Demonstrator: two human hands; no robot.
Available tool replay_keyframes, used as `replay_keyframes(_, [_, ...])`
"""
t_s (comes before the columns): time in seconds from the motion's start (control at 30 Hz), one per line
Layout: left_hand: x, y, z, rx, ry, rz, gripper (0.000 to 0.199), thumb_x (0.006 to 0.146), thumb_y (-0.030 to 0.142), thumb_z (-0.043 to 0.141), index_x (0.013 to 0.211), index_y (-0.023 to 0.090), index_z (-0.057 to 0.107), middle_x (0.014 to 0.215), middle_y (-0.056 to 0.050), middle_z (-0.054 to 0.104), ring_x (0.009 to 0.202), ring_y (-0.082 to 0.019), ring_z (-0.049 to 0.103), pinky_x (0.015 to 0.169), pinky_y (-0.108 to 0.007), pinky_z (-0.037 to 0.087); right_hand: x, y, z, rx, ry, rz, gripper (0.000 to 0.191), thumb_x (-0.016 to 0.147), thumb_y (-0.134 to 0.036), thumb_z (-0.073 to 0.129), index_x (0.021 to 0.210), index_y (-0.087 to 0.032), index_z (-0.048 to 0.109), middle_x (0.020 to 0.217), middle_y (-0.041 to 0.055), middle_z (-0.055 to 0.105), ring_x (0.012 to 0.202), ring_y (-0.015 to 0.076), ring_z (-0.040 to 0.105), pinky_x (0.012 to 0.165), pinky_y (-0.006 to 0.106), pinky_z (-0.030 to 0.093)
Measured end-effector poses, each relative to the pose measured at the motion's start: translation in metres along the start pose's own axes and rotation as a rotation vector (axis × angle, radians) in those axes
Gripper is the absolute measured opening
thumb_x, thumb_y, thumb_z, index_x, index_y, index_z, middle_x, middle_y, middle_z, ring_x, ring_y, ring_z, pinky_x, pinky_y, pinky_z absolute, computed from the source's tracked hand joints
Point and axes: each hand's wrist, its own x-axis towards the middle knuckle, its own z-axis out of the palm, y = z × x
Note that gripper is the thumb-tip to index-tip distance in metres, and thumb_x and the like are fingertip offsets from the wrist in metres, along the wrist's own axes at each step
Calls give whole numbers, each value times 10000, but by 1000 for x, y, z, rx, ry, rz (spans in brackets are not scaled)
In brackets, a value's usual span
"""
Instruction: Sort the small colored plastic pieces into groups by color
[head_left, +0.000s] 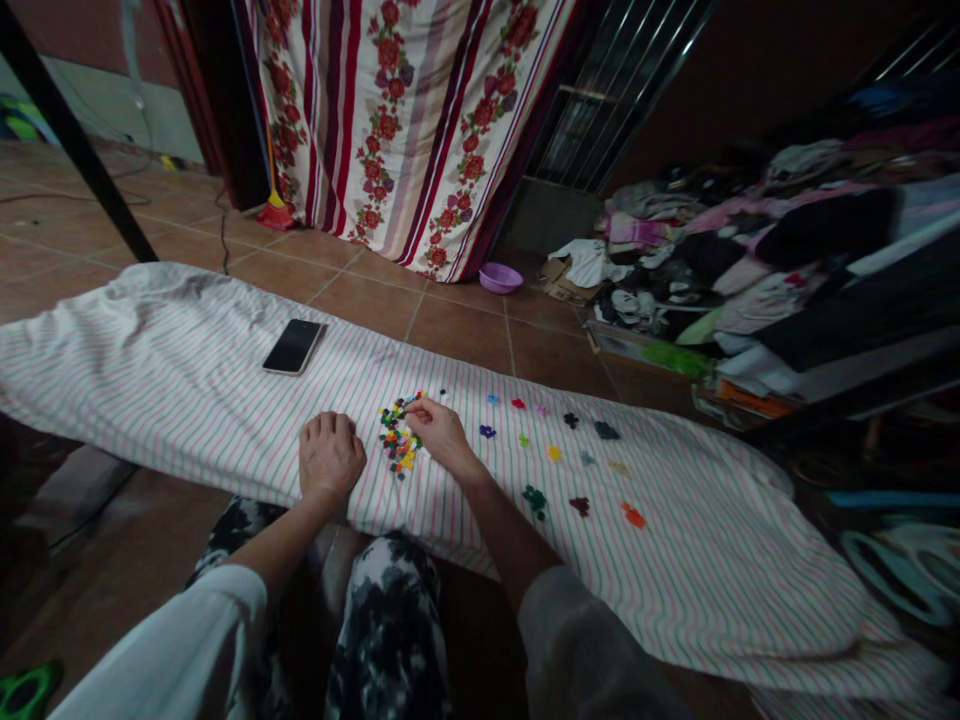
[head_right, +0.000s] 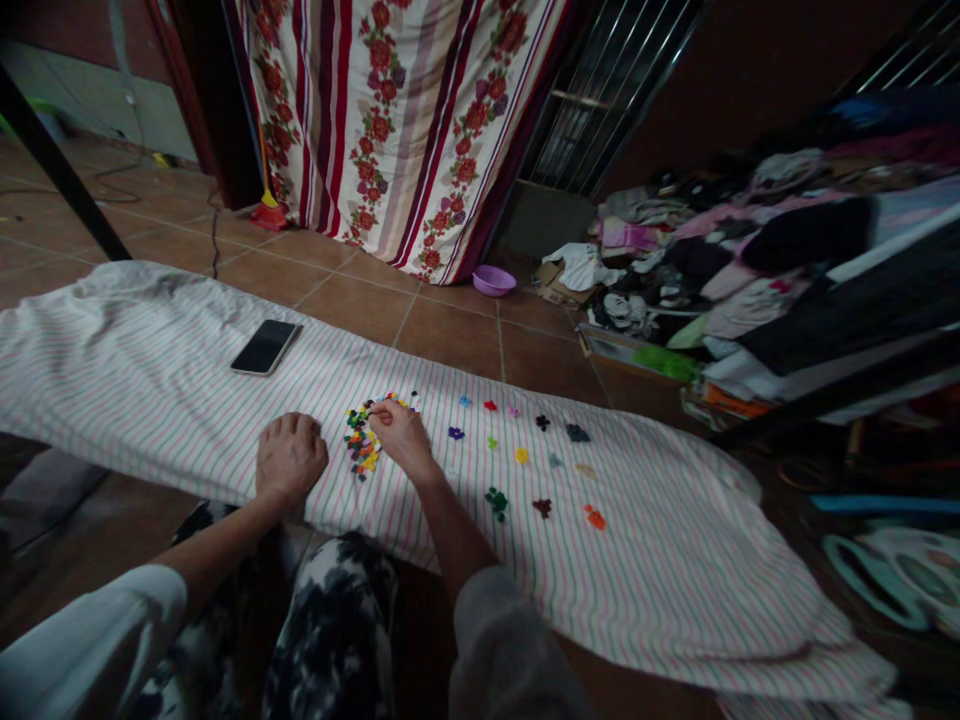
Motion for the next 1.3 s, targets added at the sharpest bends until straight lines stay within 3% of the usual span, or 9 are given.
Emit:
replay_keyframes(0.13, [0,0,0,7,-4,-1,189,818,240,442,907,165,591,931,-126,586,945,-284,503,852,-411,361,-3,11,0,315,2,33,188,713,-222,573,870,-180,668,789,3,671,753,141,637,730,265,501])
replay_keyframes(0.27, [0,1,-1,1,-3,-5,203,825,249,435,916,160,592,932,-129,588,951,-283,504,857,-413,362,-7,16,-2,416,40,31,182,671,-212,583,841,-183,641,812,8,663,760,138,623,740,265,499])
replay_keyframes(0.53, [0,0,-1,14,9,1,201,834,248,429,918,164,592,931,-125,603,946,-281,518,841,-405,365,-13,26,-14,422,48,59,191,683,-247,576,859,-188,621,797,8,646,726,136,609,722,276,506])
replay_keyframes(1.07, [0,1,-4,85,-24,4,255,846,285,401,946,163,601,965,-120,620,944,-278,552,789,-374,372,-36,51,-59,309,223,61,200,729,-276,562,888,-205,661,784,-11,664,747,137,614,727,261,485])
replay_keyframes(1.3, [0,2,-6,93,-43,-8,277,854,291,385,961,157,602,981,-129,625,952,-288,557,780,-381,389,-39,78,-98,193,348,65,240,744,-301,547,915,-196,678,827,14,696,774,148,636,759,280,495])
